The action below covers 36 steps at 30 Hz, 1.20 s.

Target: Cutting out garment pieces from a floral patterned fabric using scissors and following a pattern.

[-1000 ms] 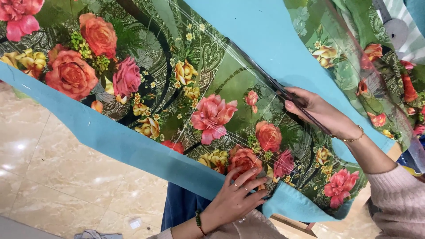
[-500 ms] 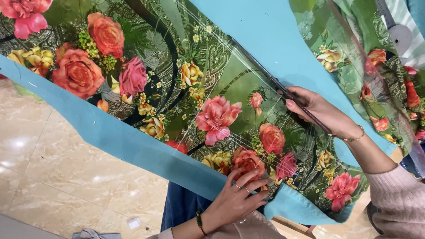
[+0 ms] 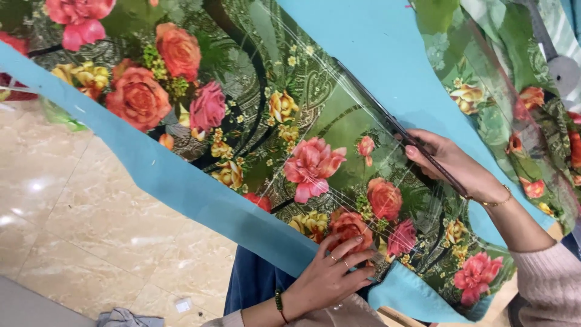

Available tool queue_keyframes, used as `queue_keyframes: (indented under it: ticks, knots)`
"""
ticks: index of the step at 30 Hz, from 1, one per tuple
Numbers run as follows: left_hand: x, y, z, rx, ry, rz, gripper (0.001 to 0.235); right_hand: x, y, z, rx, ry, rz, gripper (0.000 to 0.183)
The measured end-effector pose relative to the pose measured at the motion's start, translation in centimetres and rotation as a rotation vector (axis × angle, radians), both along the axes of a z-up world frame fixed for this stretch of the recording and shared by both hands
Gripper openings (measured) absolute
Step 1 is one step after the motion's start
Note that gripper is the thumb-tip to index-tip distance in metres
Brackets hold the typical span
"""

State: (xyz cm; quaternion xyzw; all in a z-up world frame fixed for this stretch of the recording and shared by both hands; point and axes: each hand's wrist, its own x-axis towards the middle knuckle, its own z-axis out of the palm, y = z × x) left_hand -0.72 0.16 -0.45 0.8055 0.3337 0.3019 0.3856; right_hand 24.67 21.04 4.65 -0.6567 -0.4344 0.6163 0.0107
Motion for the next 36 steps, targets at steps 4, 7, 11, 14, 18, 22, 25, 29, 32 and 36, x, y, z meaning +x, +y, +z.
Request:
queue_keyframes:
  ticks: [4, 7, 11, 14, 18, 22, 25, 29, 32, 36]
  knots:
    - [-0.1, 0.3, 0.3, -0.007, -0.032, 0.010, 0.008, 0.0, 0.1, 0.0, -0.017, 0.003, -0.020, 0.067]
    - [-0.2, 0.0, -0.2, -0.047, -0.018, -0.026, 0.009, 0.3, -0.1, -0.4, -0.003, 0.006, -0.011, 0.069]
    - [-0.3, -0.1, -0.3, -0.058, -0.044, -0.016, 0.008, 0.4, -0.1, -0.6, -0.001, 0.034, -0.016, 0.060]
    - [-0.2, 0.0, -0.3, -0.028, -0.032, 0.002, 0.007, -0.1, 0.1, 0.0, -0.015, 0.002, -0.012, 0.067]
    - [-0.2, 0.1, -0.2, 0.004, -0.019, 0.006, 0.006, -1.0, 0.2, 1.2, -0.019, -0.032, 0.008, 0.071]
    - [-0.3, 0.4, 0.1, -0.005, -0.015, -0.015, 0.006, -1.0, 0.5, 1.2, 0.007, 0.006, 0.024, 0.065]
    - [-0.4, 0.4, 0.0, -0.030, -0.023, -0.027, 0.007, -0.8, 0.7, 0.6, -0.016, 0.015, 0.015, 0.070]
    - [-0.3, 0.6, 0.3, -0.029, -0.041, -0.010, 0.006, -0.8, 0.8, 0.3, 0.007, -0.013, 0.050, 0.071]
    - [-0.3, 0.8, 0.2, -0.013, -0.044, -0.007, 0.006, -0.8, 0.9, 0.1, 0.018, 0.012, 0.039, 0.067]
    - [-0.5, 0.9, 0.0, 0.010, -0.029, 0.003, 0.010, -0.4, 0.9, -0.4, 0.000, 0.085, -0.017, 0.060]
